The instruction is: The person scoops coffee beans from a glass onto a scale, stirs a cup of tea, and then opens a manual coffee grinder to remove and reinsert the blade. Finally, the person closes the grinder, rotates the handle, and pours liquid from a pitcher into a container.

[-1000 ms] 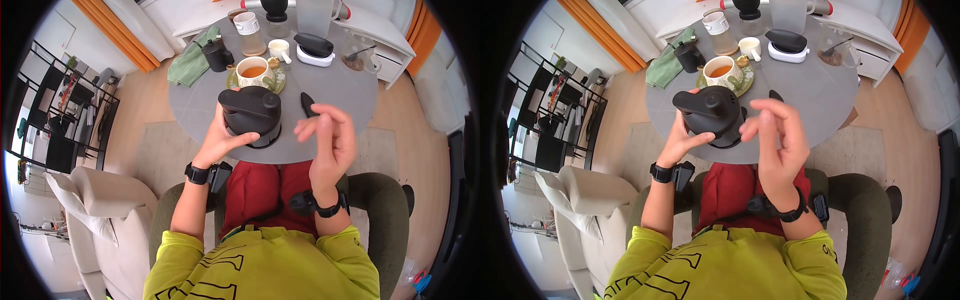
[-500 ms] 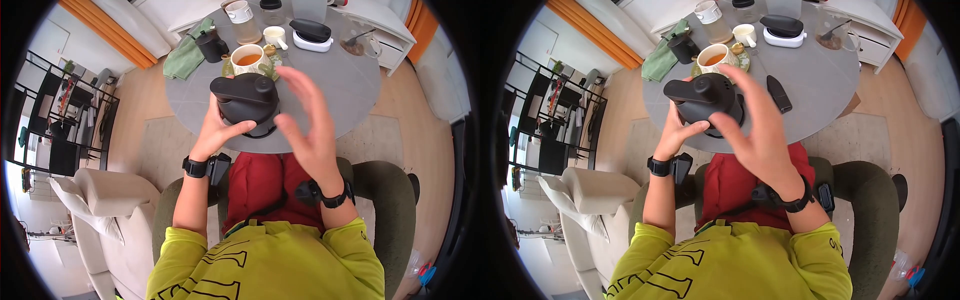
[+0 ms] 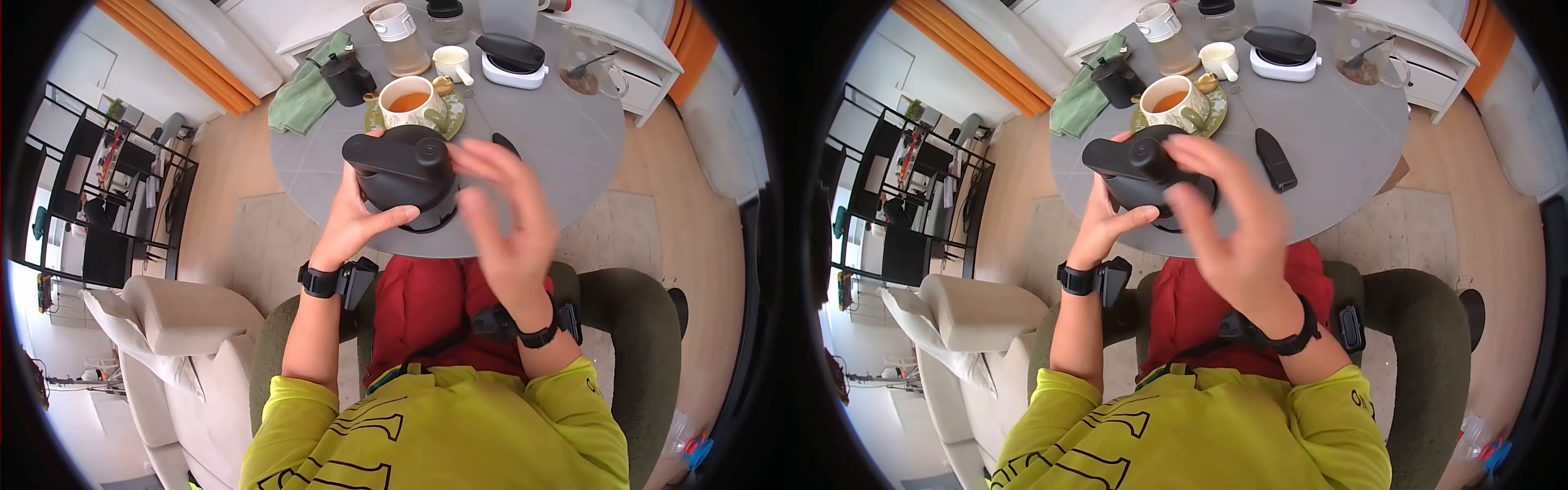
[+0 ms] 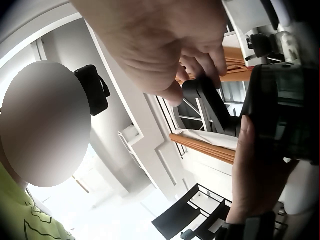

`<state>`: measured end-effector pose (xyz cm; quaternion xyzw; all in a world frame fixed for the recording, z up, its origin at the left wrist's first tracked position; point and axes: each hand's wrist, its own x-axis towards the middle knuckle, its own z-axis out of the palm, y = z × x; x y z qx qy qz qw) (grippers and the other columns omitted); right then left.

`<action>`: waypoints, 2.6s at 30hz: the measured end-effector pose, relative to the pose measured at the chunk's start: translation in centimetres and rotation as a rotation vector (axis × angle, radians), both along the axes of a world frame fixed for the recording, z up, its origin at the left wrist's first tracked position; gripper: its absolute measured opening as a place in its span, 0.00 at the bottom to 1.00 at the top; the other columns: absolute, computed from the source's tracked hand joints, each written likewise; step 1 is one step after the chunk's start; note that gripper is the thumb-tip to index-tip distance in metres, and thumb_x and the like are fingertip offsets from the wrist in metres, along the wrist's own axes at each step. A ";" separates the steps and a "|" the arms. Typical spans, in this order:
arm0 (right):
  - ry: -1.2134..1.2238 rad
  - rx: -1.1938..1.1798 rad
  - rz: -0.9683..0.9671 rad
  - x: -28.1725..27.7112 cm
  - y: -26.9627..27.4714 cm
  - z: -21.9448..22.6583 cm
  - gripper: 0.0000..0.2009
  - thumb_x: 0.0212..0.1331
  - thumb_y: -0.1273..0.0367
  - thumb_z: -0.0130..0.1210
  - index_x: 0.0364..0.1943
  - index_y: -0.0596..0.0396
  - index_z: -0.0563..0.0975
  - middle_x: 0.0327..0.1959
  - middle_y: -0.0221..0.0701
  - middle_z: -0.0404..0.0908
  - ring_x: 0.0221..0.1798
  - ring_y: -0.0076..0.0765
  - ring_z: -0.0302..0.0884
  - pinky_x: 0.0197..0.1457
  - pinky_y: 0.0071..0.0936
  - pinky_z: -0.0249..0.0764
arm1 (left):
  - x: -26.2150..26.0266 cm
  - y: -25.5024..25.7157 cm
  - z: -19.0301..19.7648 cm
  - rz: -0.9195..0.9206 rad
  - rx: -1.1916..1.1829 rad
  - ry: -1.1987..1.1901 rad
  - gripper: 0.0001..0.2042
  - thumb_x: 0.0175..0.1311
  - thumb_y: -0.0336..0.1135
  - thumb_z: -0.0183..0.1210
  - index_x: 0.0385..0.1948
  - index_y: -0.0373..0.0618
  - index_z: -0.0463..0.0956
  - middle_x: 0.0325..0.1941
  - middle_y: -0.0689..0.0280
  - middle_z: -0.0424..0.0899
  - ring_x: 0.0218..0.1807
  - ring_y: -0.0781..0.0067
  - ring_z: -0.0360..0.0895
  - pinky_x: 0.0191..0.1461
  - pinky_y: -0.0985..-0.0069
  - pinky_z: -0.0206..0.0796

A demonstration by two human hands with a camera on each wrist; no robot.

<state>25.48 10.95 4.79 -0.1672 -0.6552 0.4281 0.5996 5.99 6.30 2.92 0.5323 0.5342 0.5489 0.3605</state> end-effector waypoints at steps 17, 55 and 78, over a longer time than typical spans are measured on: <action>0.052 -0.023 -0.007 0.3 1.2 0.1 0.16 0.60 0.75 0.53 0.53 0.61 0.71 0.50 0.40 0.77 0.51 0.36 0.77 0.55 0.30 0.71 | -0.1 0.0 -0.2 0.002 -0.009 0.016 0.49 0.42 0.32 0.73 0.68 0.46 0.48 0.64 0.59 0.64 0.65 0.63 0.63 0.66 0.66 0.59; -0.024 0.101 0.043 0.0 0.6 -0.2 0.24 0.55 0.74 0.58 0.58 0.62 0.67 0.57 0.45 0.71 0.58 0.51 0.70 0.61 0.37 0.65 | 0.3 -0.1 0.2 0.019 -0.011 0.024 0.48 0.43 0.33 0.72 0.67 0.47 0.49 0.63 0.60 0.65 0.65 0.64 0.64 0.66 0.67 0.58; -0.051 0.041 0.065 -0.2 -0.1 0.0 0.20 0.57 0.74 0.56 0.55 0.62 0.70 0.52 0.41 0.75 0.55 0.39 0.74 0.59 0.33 0.67 | 0.2 -0.1 0.2 0.027 -0.016 0.031 0.48 0.43 0.33 0.72 0.67 0.47 0.49 0.63 0.60 0.65 0.65 0.64 0.63 0.67 0.66 0.56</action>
